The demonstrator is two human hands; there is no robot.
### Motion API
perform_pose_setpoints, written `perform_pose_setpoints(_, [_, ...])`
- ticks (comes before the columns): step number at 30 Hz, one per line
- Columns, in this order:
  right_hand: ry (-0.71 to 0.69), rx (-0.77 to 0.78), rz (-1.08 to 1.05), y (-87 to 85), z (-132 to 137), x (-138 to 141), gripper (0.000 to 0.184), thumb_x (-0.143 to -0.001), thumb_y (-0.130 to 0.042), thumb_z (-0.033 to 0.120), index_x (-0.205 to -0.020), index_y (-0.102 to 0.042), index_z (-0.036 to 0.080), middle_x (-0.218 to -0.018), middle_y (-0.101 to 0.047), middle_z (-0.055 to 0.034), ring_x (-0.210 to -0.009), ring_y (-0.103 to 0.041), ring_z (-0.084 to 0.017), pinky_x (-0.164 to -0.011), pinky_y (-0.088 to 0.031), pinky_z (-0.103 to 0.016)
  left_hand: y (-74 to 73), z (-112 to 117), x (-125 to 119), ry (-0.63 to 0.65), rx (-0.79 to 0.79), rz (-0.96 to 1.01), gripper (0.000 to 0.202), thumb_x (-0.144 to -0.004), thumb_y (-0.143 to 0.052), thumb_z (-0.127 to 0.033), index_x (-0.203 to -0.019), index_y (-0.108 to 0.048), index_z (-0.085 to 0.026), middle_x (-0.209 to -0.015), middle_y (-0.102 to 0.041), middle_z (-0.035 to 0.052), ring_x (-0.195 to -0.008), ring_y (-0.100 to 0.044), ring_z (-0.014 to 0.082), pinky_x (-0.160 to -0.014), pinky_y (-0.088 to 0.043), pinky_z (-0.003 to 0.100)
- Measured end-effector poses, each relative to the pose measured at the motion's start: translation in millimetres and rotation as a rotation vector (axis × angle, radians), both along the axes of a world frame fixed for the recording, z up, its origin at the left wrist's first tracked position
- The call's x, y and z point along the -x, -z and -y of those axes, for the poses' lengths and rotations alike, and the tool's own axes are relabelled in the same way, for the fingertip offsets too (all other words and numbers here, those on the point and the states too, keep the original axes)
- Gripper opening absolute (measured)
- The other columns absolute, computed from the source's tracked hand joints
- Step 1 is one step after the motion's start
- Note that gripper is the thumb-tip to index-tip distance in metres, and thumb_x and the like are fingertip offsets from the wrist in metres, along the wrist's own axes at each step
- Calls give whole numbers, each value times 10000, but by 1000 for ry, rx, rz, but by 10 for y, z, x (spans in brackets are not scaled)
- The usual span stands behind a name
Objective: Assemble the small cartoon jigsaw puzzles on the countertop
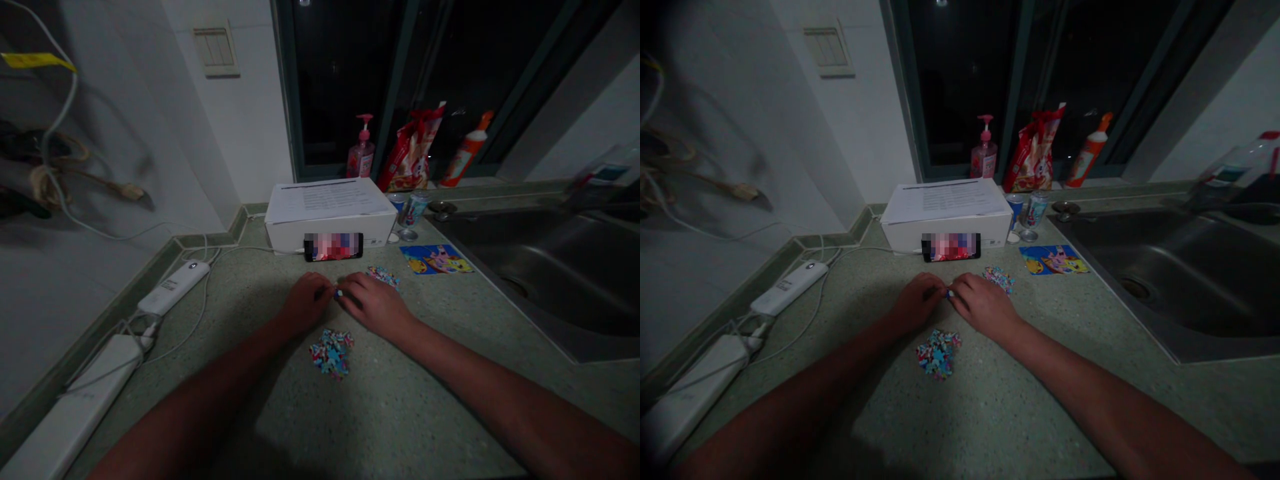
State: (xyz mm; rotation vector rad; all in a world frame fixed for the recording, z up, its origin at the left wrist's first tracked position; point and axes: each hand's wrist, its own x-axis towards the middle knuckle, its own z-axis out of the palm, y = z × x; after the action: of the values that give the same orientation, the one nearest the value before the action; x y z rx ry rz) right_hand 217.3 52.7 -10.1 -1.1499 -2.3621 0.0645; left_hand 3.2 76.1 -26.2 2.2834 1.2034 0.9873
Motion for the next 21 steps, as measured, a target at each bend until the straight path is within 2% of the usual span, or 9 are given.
perform_pose_setpoints(6, [15,38,-61,12,-16,-59,168,-977,-657,259,-1131,-724,257,-1174,-732,-106,-1030,-716,-284,-877,-598,-441,-6,0,2,-17,12,-6,127,-954,-643,-186,-838,-694,-199,-888,-720,32,-909,-656,215,-873,-519,371])
perform_pose_setpoints(10, [-17,88,-148,-14,2,-82,150,-994,-644,276,-1126,-714,257,-1167,-727,-99,-1070,-710,-275,-934,-586,-445,15,-26,18,-110,-4,15,122,-947,-637,-168,-854,-705,-204,-881,-719,33,-910,-661,216,-865,-526,366])
perform_pose_setpoints(15, [-208,194,-171,-95,137,-28,166,-1004,-651,299,-1154,-720,278,-1171,-730,-72,-1094,-704,-234,-939,-577,-393,30,-29,15,-138,-23,-21,72,-914,-668,-150,-913,-718,-203,-938,-735,41,-975,-670,234,-918,-535,396])
perform_pose_setpoints(18, [-351,252,-112,-159,239,21,184,-978,-690,307,-1148,-740,257,-1138,-734,-63,-1039,-712,-213,-874,-569,-354,43,-17,-2,-135,-36,-53,102,-883,-698,-134,-956,-725,-200,-979,-744,44,-1011,-666,242,-951,-532,415])
perform_pose_setpoints(21, [-417,296,-28,-194,302,50,189,-951,-721,318,-1123,-762,252,-1107,-731,-54,-958,-708,-195,-813,-546,-328,58,-14,-8,-140,-57,-62,147,-873,-683,-100,-977,-728,-195,-1002,-748,51,-1024,-664,242,-963,-529,420])
